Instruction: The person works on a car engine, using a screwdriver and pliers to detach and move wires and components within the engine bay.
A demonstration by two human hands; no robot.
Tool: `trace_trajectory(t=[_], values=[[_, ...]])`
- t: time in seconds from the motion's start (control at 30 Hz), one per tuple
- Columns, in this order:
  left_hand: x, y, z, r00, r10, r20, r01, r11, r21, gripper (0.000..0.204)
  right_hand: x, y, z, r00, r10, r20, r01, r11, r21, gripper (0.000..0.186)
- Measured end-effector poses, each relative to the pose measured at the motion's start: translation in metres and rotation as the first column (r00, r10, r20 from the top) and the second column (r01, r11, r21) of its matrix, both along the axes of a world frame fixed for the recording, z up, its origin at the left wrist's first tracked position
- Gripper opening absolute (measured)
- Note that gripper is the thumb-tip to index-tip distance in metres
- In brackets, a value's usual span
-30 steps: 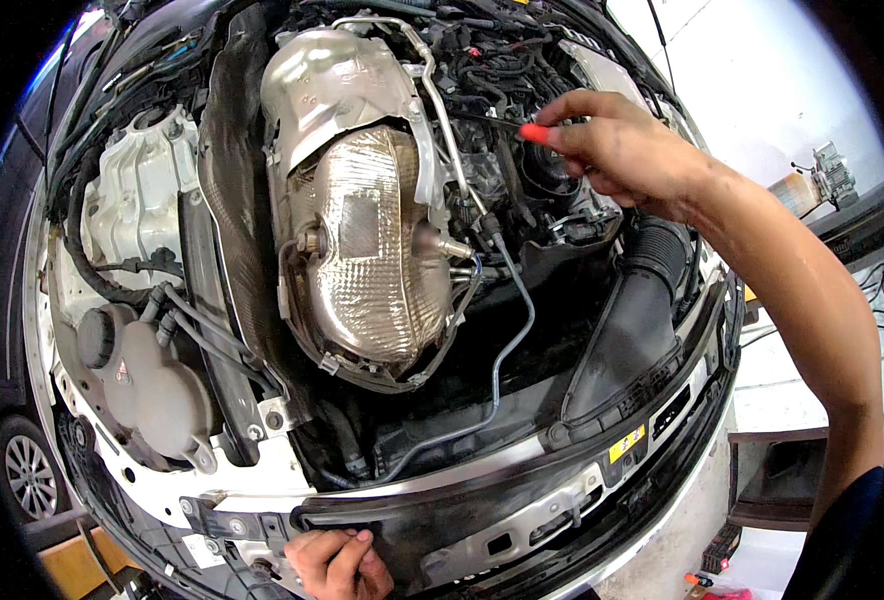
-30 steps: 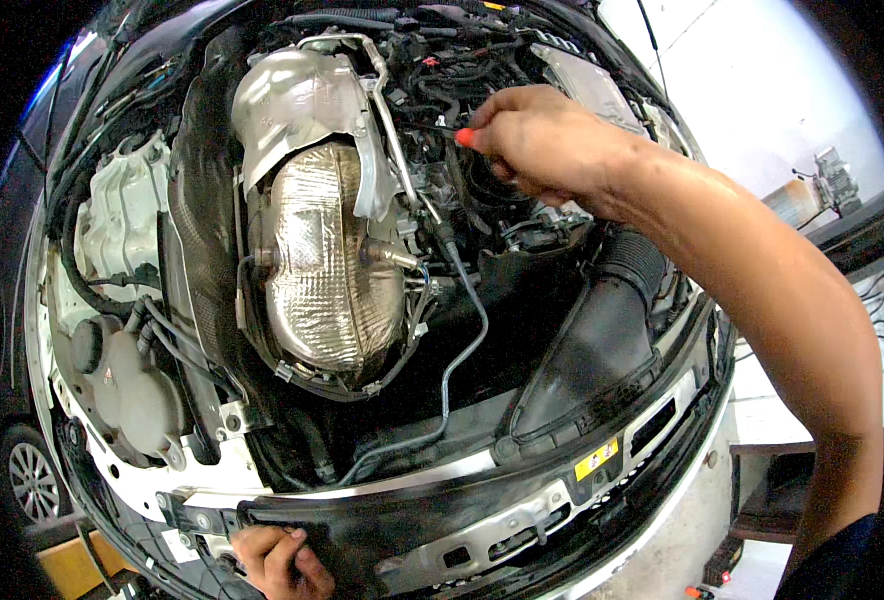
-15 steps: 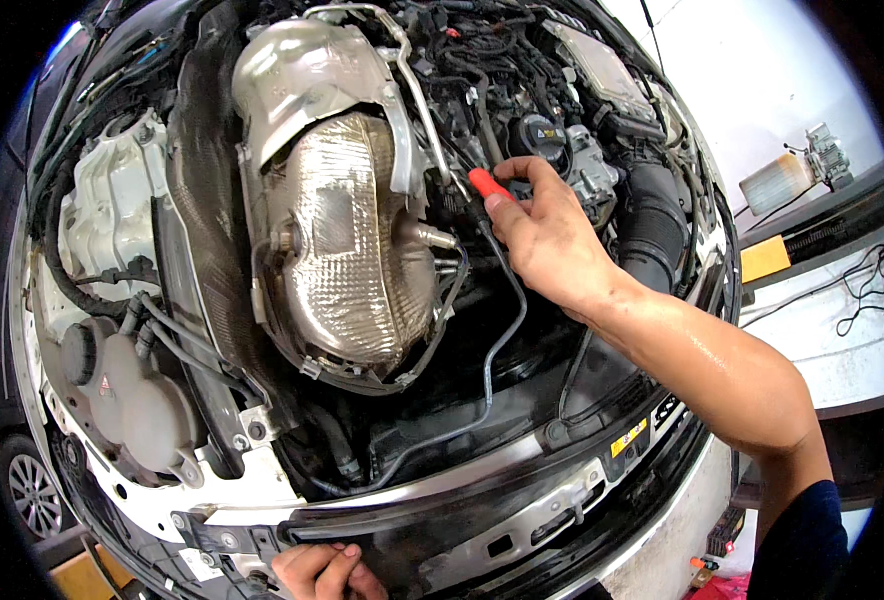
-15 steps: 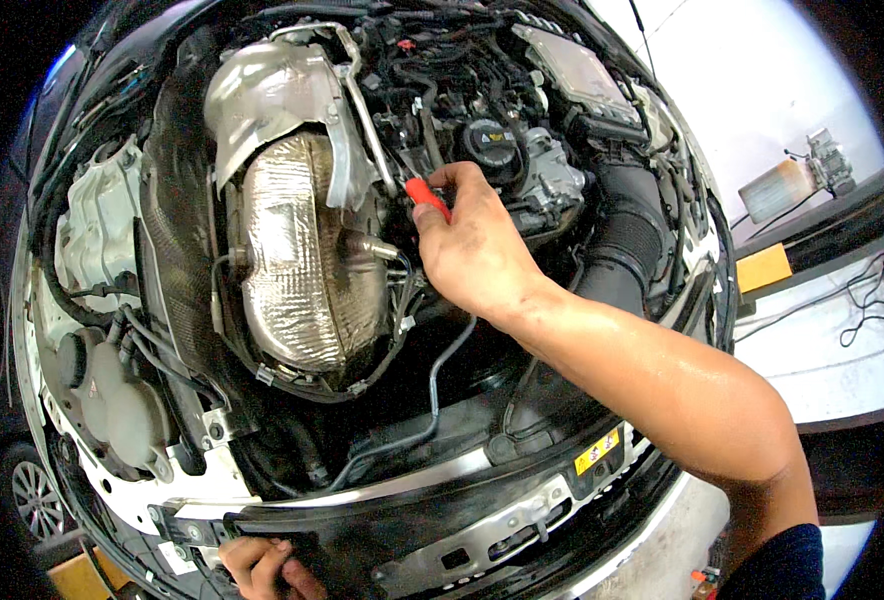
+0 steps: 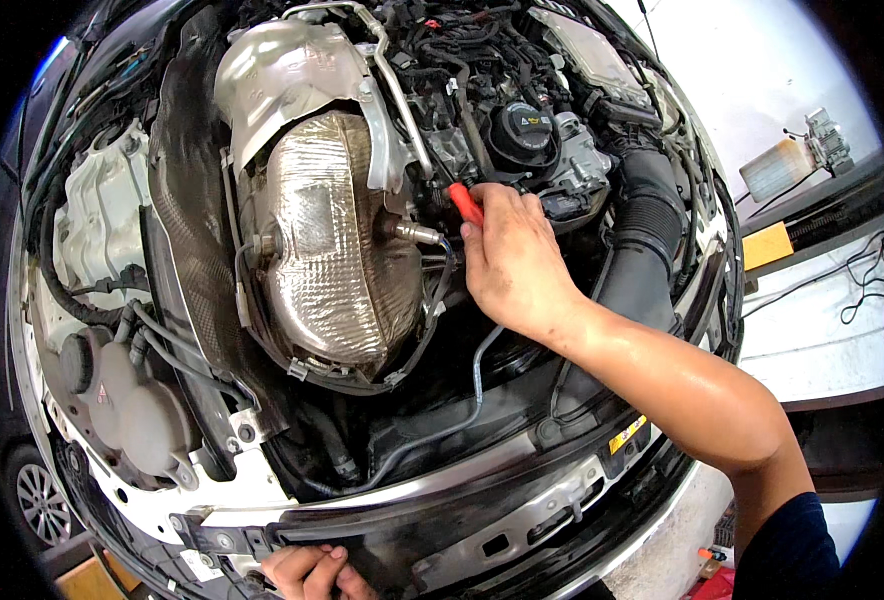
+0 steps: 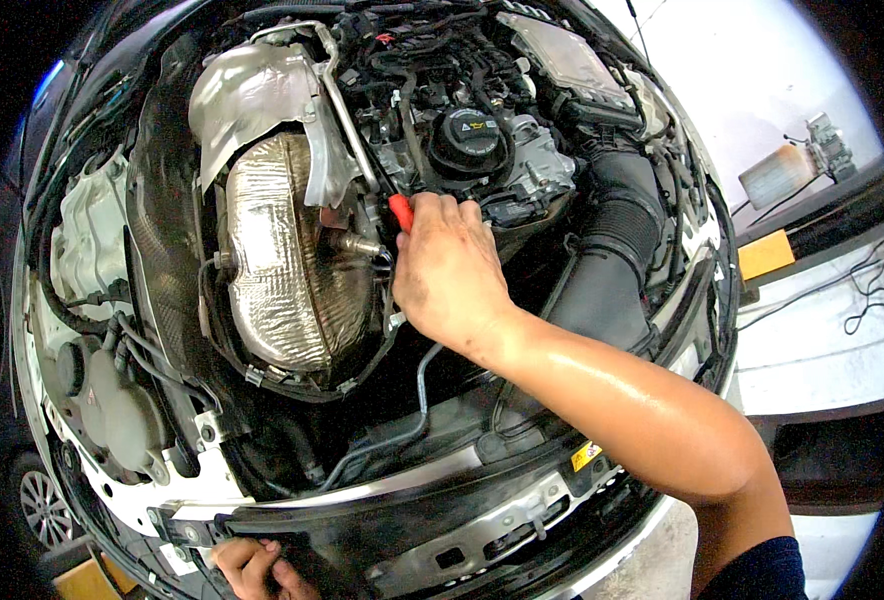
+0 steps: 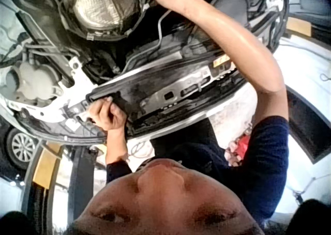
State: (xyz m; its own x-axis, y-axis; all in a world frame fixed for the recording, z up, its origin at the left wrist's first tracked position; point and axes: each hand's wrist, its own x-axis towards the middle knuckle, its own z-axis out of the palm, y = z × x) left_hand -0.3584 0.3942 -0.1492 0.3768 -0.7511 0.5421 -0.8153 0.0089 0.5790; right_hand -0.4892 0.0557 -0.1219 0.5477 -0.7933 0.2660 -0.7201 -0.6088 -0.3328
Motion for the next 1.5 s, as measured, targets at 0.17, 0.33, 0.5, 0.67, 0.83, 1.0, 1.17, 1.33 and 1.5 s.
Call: trace_trajectory(t=[0.17, 0.33, 0.5, 0.67, 0.83, 1.0, 1.17, 1.33, 1.5], values=[[0.002, -0.001, -0.001, 1.000, -0.010, 0.003, 0.010, 1.000, -0.005, 0.013, -0.002, -0.001, -0.007, 0.999, 0.035, 0.027, -0.033, 0.995, -0.093, 0.024], [0.001, 0.000, 0.001, 1.000, -0.013, 0.004, 0.013, 1.000, 0.021, 0.013, -0.002, -0.011, 0.024, 0.997, 0.019, 0.079, -0.028, 0.993, 0.116, 0.028], [0.002, -0.002, 0.000, 1.000, 0.006, 0.008, -0.006, 1.000, -0.003, 0.012, -0.001, -0.008, 0.035, 0.995, 0.044, 0.090, -0.057, 0.987, 0.152, 0.027], [-0.002, 0.000, 0.002, 1.000, -0.013, 0.001, 0.013, 0.999, -0.031, 0.014, -0.034, 0.026, 0.085, 0.983, -0.083, 0.162, 0.026, 0.945, 0.325, 0.032], [0.069, 0.001, 0.029, 0.983, 0.153, 0.101, -0.143, 0.985, -0.097, 0.017, -0.055, 0.088, 0.155, 0.917, -0.319, 0.239, 0.062, 0.706, 0.706, 0.036], [0.258, -0.008, 0.037, 0.737, 0.526, 0.424, -0.611, 0.786, 0.087, 0.040, -0.029, 0.084, 0.163, 0.881, -0.353, 0.313, 0.010, 0.677, 0.736, 0.034], [0.310, -0.001, 0.004, 0.779, 0.465, 0.419, -0.607, 0.728, 0.319, 0.052, 0.000, 0.039, 0.158, 0.950, -0.270, 0.158, 0.118, 0.777, 0.618, 0.033], [0.308, -0.001, 0.008, 0.786, 0.389, 0.480, -0.560, 0.778, 0.286, 0.051, 0.017, 0.033, 0.158, 0.992, -0.103, 0.078, 0.076, 0.952, 0.295, 0.031], [0.313, -0.002, 0.012, 0.787, 0.357, 0.503, -0.533, 0.805, 0.262, 0.050, 0.045, 0.037, 0.140, 0.801, -0.473, 0.368, 0.129, 0.735, 0.666, 0.035]])
